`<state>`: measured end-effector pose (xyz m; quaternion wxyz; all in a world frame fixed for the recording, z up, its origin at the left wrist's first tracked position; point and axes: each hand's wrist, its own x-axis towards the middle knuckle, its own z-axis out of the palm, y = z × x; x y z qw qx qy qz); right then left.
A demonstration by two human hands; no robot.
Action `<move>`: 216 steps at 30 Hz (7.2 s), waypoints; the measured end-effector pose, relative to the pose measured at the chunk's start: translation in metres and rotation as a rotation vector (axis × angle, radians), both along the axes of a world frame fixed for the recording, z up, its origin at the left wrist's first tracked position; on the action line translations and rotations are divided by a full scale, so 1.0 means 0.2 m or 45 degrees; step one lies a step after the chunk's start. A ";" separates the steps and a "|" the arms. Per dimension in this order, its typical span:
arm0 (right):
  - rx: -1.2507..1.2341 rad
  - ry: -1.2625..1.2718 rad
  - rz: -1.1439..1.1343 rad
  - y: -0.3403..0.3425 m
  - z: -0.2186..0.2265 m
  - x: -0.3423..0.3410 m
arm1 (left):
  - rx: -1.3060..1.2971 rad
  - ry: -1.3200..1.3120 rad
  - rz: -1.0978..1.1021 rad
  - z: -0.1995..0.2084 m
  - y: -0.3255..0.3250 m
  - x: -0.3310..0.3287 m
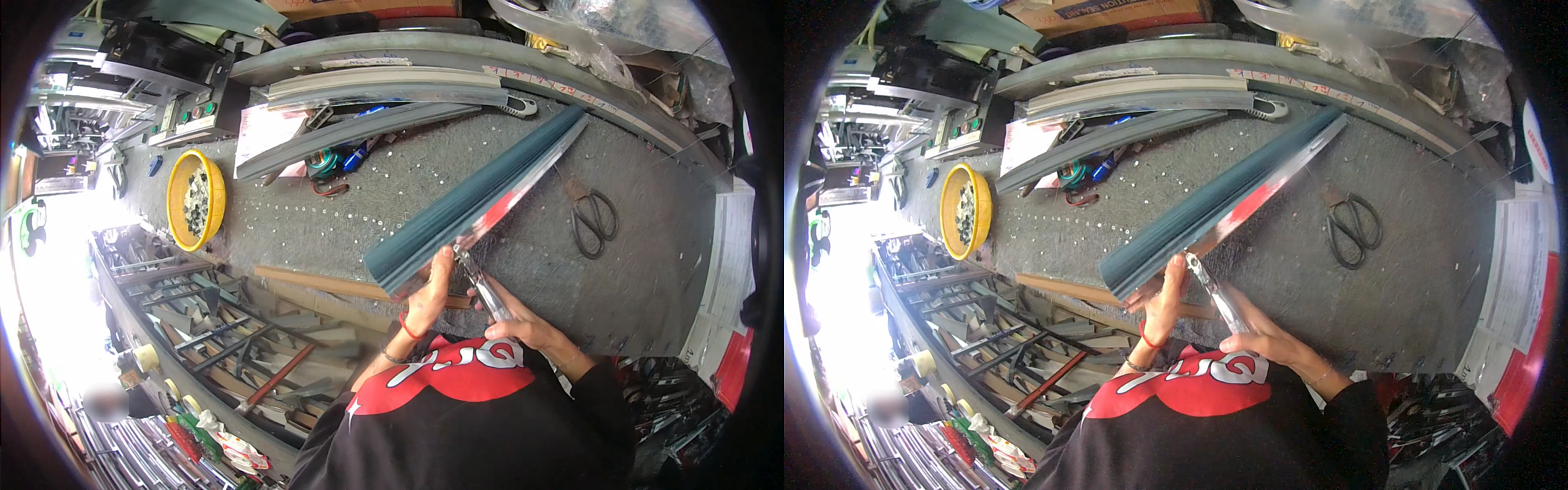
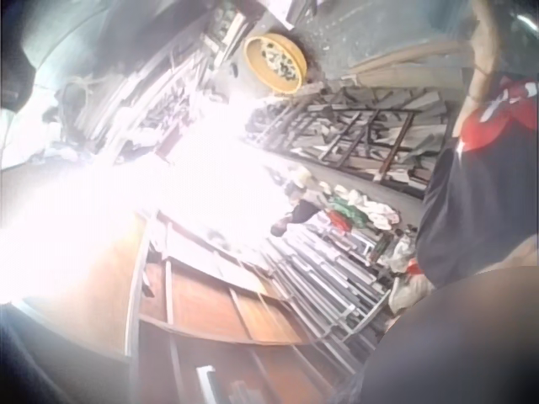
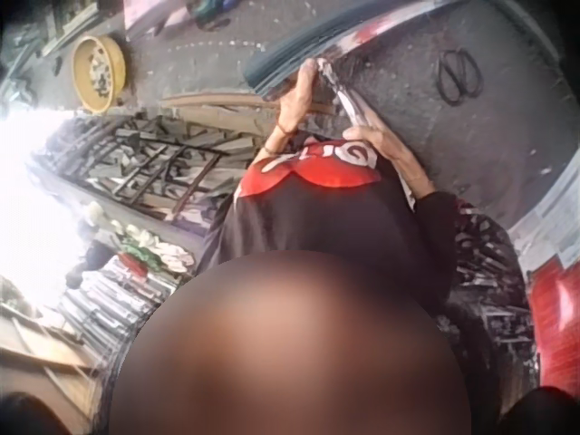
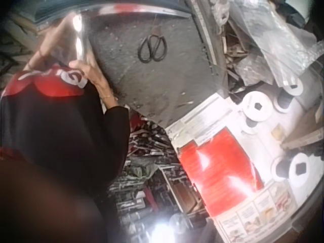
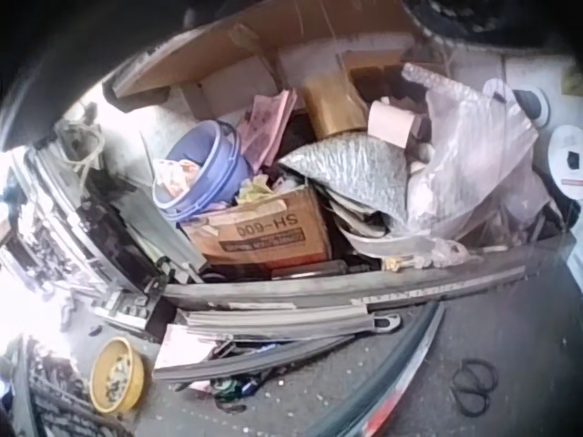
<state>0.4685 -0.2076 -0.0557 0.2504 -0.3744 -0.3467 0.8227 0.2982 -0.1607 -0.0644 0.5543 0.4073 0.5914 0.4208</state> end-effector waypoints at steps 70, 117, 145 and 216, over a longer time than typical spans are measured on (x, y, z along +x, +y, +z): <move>-0.246 0.499 -0.217 -0.24 -0.28 0.37 | 1.352 1.832 -0.280 0.20 0.71 -0.66; 0.215 0.098 -0.440 -0.52 -0.22 0.12 | 1.302 1.303 -0.744 -0.21 0.12 -0.37; 0.136 0.579 -0.703 -0.12 -0.34 0.04 | 1.273 1.081 -0.735 -0.18 0.33 -0.26; 0.597 0.301 -0.452 0.14 -0.10 0.11 | -0.226 -0.624 -0.039 -0.14 0.18 0.15</move>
